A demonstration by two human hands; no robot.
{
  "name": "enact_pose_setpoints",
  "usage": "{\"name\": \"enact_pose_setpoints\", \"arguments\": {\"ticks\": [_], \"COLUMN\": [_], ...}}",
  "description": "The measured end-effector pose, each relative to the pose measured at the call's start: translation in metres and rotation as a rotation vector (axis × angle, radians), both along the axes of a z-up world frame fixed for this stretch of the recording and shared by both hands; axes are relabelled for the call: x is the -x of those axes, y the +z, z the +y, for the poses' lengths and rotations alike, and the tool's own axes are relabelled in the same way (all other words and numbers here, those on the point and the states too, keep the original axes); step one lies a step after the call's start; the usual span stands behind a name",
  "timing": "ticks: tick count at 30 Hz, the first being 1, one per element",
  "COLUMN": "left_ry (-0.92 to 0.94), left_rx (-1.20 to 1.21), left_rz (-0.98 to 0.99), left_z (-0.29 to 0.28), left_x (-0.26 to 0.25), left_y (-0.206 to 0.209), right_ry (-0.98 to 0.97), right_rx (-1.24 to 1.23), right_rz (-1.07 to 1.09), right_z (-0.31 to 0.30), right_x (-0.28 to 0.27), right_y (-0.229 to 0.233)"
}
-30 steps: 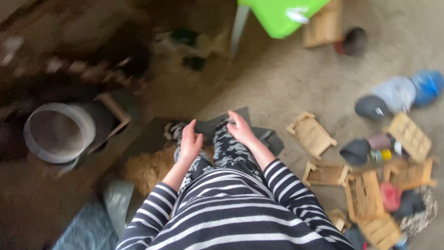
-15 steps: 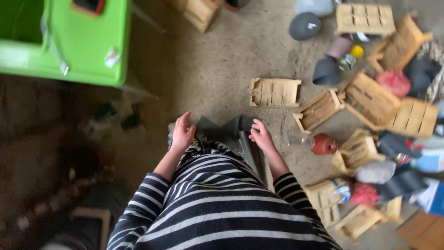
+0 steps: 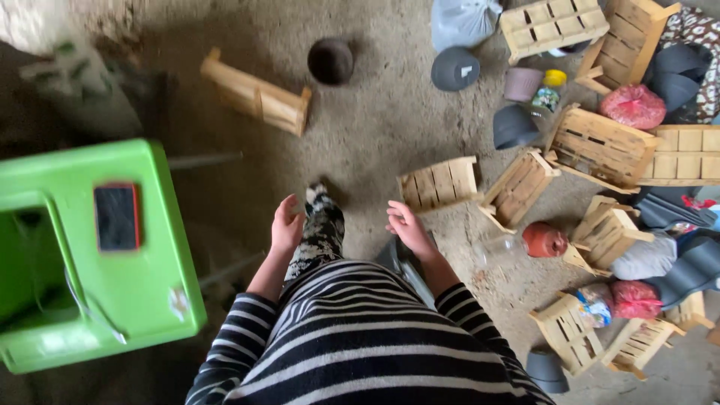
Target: Organizing and moving various items like pots, crates, and containers in a garage
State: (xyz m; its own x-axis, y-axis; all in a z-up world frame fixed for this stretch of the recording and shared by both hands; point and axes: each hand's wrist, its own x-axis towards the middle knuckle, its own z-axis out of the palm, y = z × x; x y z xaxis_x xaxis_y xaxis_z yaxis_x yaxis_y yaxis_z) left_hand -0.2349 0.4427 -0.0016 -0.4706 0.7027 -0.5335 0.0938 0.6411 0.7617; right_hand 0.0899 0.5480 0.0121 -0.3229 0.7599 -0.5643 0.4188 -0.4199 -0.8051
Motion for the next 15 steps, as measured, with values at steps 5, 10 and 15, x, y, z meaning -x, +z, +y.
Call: {"name": "enact_pose_setpoints", "arguments": {"ticks": [5, 10, 15], "left_ry": [-0.009, -0.032, 0.089], "left_rx": [-0.065, -0.035, 0.001], "left_rz": [-0.059, -0.118, -0.239], "left_z": [0.109, 0.200, 0.282], "left_x": [0.054, 0.072, 0.081], "left_y": [0.012, -0.020, -0.100], "right_ry": [-0.121, -0.245, -0.293], "right_rx": [0.027, 0.140, 0.300], "right_rz": [0.007, -0.004, -0.042], "right_z": [0.085, 0.157, 0.271], "right_x": [0.039, 0.041, 0.053], "right_y": [0.019, 0.020, -0.022]}}
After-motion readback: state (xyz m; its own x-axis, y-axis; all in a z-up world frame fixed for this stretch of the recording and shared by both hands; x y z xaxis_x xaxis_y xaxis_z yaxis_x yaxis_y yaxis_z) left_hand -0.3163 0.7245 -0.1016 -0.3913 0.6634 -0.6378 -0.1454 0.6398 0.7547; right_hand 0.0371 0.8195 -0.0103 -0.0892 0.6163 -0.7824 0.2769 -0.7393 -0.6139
